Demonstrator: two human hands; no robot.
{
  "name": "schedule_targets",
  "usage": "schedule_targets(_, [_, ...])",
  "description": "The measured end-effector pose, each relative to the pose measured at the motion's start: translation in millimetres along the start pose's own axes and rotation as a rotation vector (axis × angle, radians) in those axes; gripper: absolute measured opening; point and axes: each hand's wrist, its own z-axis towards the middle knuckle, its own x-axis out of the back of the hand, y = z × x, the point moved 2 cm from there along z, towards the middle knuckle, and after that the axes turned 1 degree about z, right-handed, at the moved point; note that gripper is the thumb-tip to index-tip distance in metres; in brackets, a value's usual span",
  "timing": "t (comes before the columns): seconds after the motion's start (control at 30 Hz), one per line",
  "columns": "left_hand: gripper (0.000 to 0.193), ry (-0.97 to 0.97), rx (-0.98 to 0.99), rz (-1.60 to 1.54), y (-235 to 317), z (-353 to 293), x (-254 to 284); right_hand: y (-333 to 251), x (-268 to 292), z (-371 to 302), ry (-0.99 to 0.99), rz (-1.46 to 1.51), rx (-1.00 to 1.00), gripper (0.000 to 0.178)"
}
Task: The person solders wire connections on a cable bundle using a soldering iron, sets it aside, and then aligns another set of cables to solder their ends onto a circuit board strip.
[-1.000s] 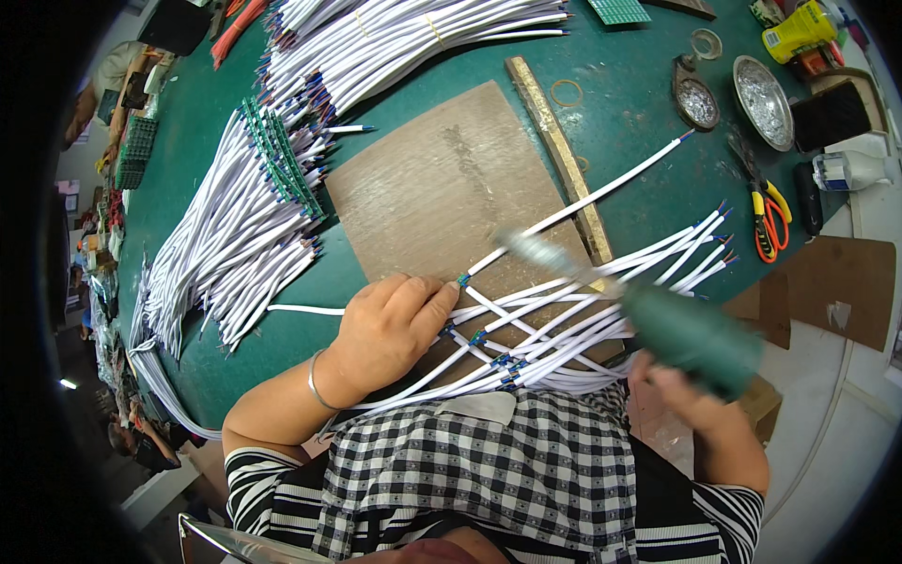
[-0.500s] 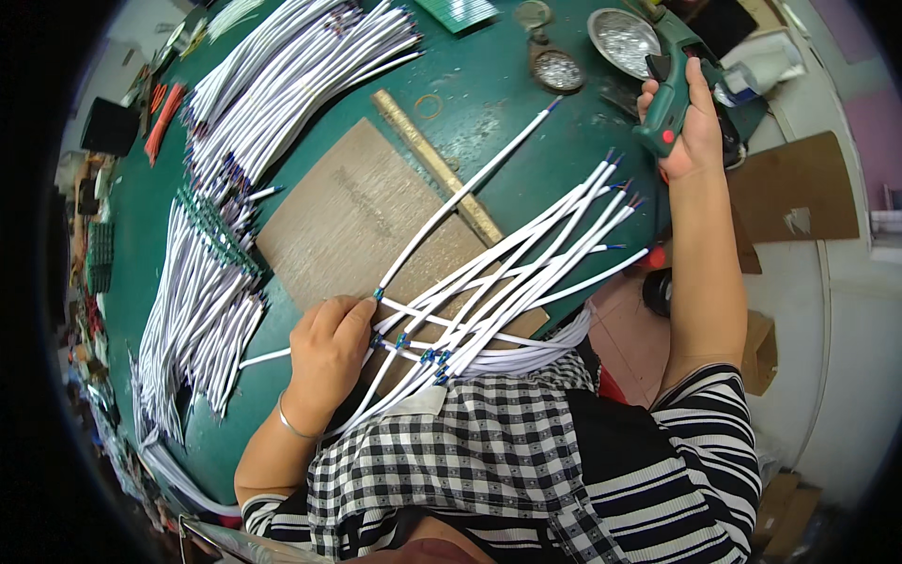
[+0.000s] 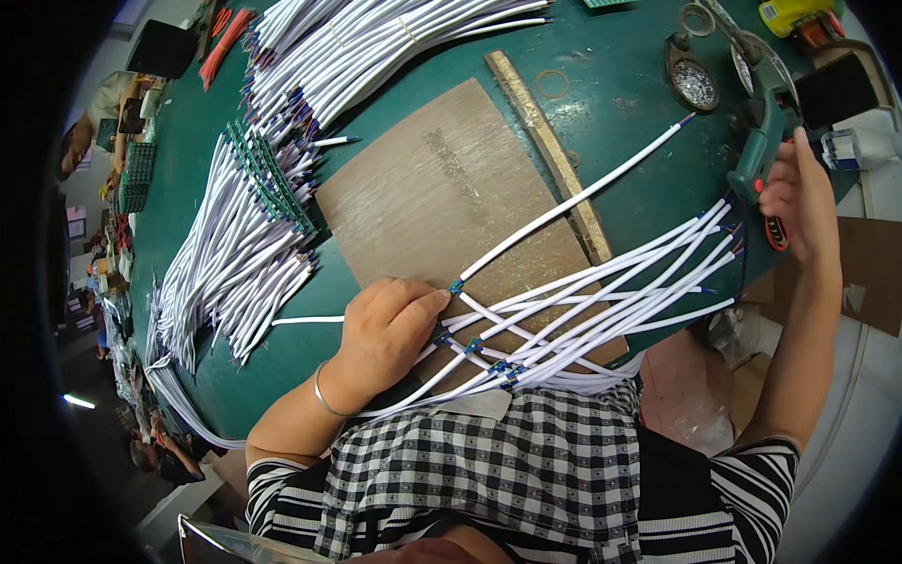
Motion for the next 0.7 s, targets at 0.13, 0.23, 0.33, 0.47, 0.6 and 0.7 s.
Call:
schedule_targets(0.13, [0.027, 0.024, 0.022, -0.034, 0.3, 1.8, 0.9, -7.5, -7.7, -36.1, 0.416, -0.300, 0.375, 0.026])
schedule_targets(0.23, [0.028, -0.022, 0.036, -0.013, 2.5, 4.7, 4.0, 1.0, -52.6, -83.2, 0.018, -0.371, 0.740, 0.020])
schedule_targets(0.33, [0.032, -0.069, 0.047, 0.001, 2.9, 6.0, 4.4, 6.4, -100.5, -118.4, -0.586, -0.855, 1.015, 0.040])
schedule_targets(0.47, [0.030, -0.042, 0.208, -0.096, 5.8, -1.4, 8.5, 13.2, -128.3, -144.3, -0.824, -0.934, 1.069, 0.061])
schedule_targets(0.6, [0.029, -0.247, 0.417, -0.114, 9.0, -15.8, 26.5, 21.7, -134.7, -136.7, -0.735, -1.011, 1.058, 0.072])
schedule_targets(0.7, [0.044, -0.317, 0.435, -0.174, 25.5, -30.8, 38.9, 29.8, -145.4, -137.4, -0.780, -1.023, 1.121, 0.076])
